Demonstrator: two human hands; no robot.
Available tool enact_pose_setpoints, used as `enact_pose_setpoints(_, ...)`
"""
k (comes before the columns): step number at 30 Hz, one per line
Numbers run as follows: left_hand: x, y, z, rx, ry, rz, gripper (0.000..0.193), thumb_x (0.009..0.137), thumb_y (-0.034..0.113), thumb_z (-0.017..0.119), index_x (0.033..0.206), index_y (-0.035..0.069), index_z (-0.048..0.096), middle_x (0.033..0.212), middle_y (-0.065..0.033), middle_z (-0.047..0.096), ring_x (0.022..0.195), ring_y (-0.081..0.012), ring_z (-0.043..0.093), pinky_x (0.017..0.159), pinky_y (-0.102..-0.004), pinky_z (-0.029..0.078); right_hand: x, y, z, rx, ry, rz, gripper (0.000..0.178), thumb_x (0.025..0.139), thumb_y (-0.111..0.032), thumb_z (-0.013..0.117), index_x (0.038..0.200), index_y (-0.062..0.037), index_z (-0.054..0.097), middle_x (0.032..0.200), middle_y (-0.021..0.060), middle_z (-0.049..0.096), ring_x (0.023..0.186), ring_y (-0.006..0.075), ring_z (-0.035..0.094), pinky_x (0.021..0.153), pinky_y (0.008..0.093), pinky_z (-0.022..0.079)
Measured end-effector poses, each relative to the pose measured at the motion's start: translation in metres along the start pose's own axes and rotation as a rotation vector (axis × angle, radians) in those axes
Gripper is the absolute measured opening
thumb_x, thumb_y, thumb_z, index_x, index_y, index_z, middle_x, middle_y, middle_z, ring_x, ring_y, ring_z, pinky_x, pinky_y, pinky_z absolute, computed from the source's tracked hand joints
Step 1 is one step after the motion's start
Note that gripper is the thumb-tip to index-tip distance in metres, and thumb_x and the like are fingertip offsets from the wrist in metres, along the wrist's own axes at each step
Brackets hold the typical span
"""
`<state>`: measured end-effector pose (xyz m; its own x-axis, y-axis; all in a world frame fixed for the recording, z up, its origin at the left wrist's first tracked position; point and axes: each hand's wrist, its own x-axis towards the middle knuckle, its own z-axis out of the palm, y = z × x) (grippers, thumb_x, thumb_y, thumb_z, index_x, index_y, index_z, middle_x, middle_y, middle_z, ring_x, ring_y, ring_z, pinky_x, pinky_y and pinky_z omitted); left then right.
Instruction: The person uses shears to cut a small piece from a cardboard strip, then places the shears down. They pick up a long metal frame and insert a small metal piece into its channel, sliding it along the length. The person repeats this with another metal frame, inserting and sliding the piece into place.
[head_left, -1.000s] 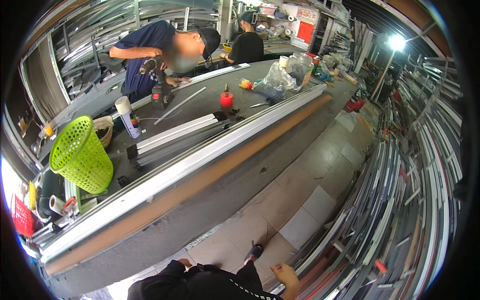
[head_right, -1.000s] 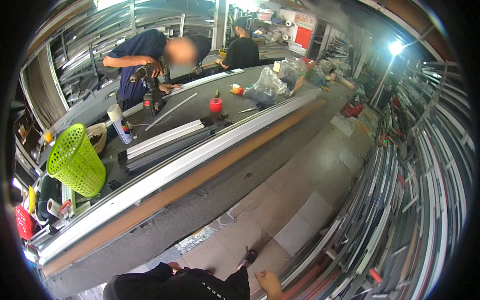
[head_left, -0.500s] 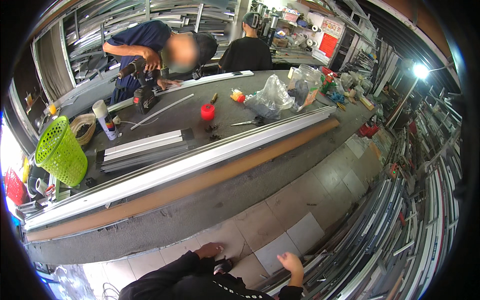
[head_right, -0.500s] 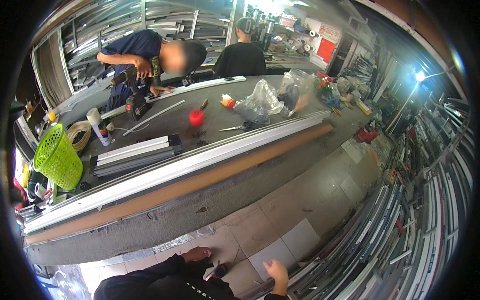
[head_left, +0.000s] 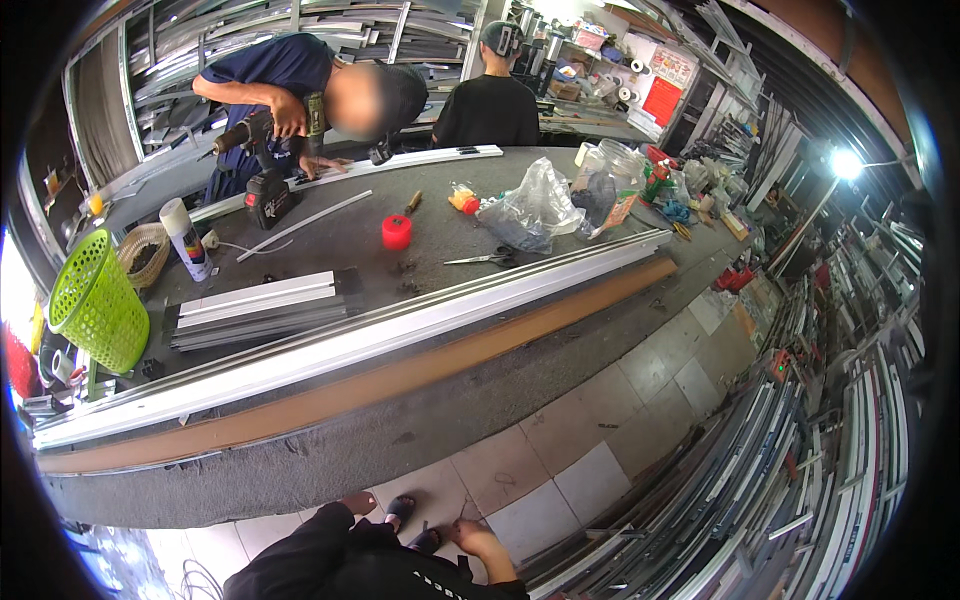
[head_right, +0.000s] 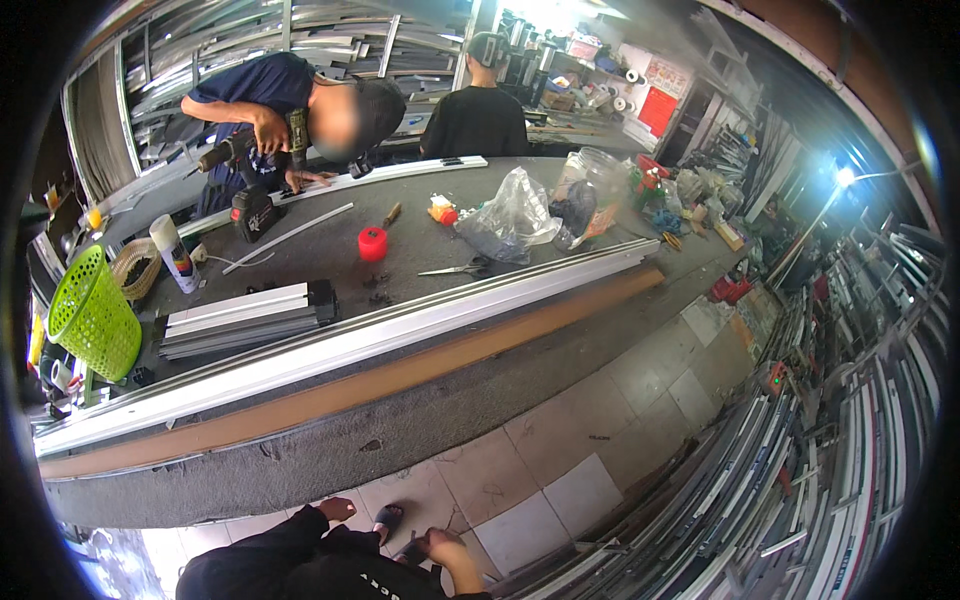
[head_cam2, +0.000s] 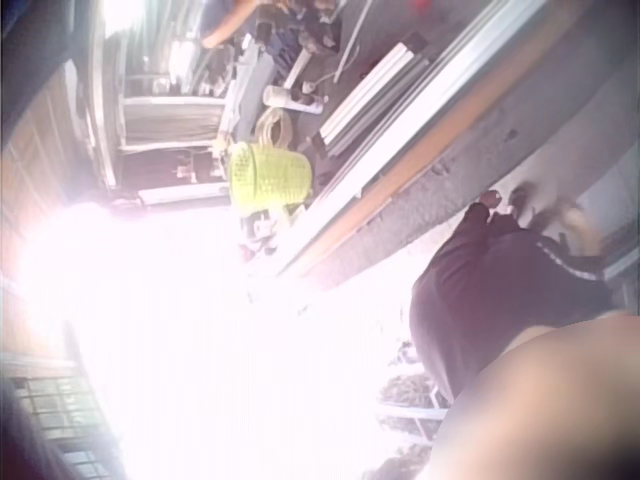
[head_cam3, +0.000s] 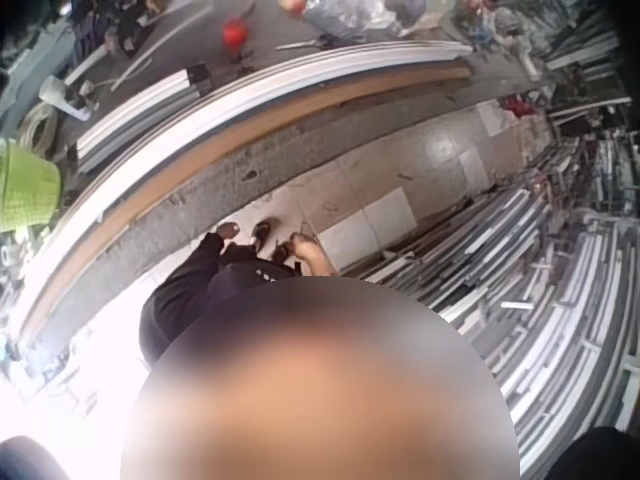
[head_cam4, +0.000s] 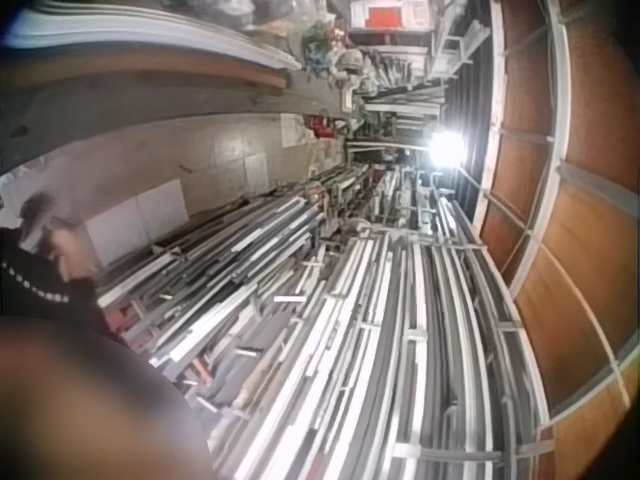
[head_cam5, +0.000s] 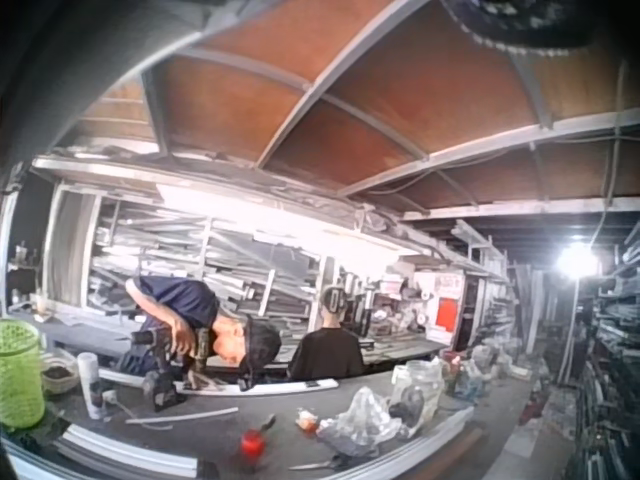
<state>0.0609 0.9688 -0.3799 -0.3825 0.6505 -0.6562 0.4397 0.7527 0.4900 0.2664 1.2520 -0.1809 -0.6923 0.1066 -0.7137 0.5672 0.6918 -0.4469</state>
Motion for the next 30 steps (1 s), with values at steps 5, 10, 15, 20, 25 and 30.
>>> enact_pose_setpoints(5,-0.016,0.013,-0.003,0.137,-0.138,-0.066,0.034,0.095,0.03,0.049,0.095,0.005,0.072,0.101,-0.0188,0.073,0.091,-0.0387,0.07,0.079,-0.0529,0.052,0.005,-0.005,0.043,-0.146,-0.176,0.001,0.075,0.089,-0.071,0.053,0.135,-0.0124,0.063,0.135,0.0204,0.064,0.127,0.0379,0.06,0.105,0.0478,0.049)
enact_pose_setpoints(10,-0.027,0.032,-0.007,0.179,-0.173,-0.03,0.042,0.097,0.04,0.048,0.113,0.009,0.072,0.112,-0.0177,0.072,0.104,-0.0385,0.068,0.086,-0.0521,0.052,-0.015,-0.004,0.017,0.004,-0.193,-0.021,0.067,0.089,-0.067,0.056,0.126,-0.0124,0.069,0.127,0.0193,0.068,0.121,0.036,0.064,0.102,0.047,0.05)
enact_pose_setpoints(15,-0.036,0.046,-0.012,0.156,-0.129,-0.015,0.043,0.097,0.042,0.048,0.114,0.01,0.072,0.112,-0.0169,0.073,0.106,-0.0387,0.068,0.089,-0.0516,0.052,0.017,0.04,0.025,0.03,-0.01,-0.157,0.055,0.095,-0.054,0.06,0.125,-0.0086,0.068,0.121,0.02,0.07,0.111,0.0381,0.068,0.094,0.047,0.054)
enact_pose_setpoints(20,-0.043,0.05,-0.016,0.117,-0.123,0.012,0.042,0.097,0.042,0.05,0.113,0.01,0.072,0.111,-0.0163,0.073,0.106,-0.0373,0.068,0.09,-0.05,0.052,0.094,0.141,0.134,0.695,0.163,0.016,0.045,0.095,-0.039,0.058,0.114,0.0006,0.071,0.096,0.0171,0.076,0.083,0.0275,0.076,0.065,0.0405,0.059)
enact_pose_setpoints(25,-0.05,0.033,-0.021,0.158,-0.114,-0.042,0.044,0.097,0.043,0.049,0.109,0.008,0.073,0.096,-0.0128,0.075,0.095,-0.0345,0.071,0.083,-0.0473,0.055,0.084,0.231,0.227,1.086,-0.121,0.182,0.024,0.095,-0.027,0.06,0.099,-0.0042,0.067,0.084,0.0153,0.073,0.071,0.027,0.073,0.053,0.0372,0.053)
enact_pose_setpoints(30,-0.067,0.006,-0.013,-0.024,-0.024,-0.152,0.05,0.097,0.047,0.049,0.103,0.006,0.076,0.099,-0.0153,0.075,0.095,-0.0341,0.071,0.086,-0.0481,0.054,0.057,0.226,0.241,0.706,-0.066,0.143,0.027,0.096,-0.031,0.058,0.107,-0.0085,0.069,0.087,0.0137,0.074,0.075,0.0282,0.073,0.061,0.0399,0.055)
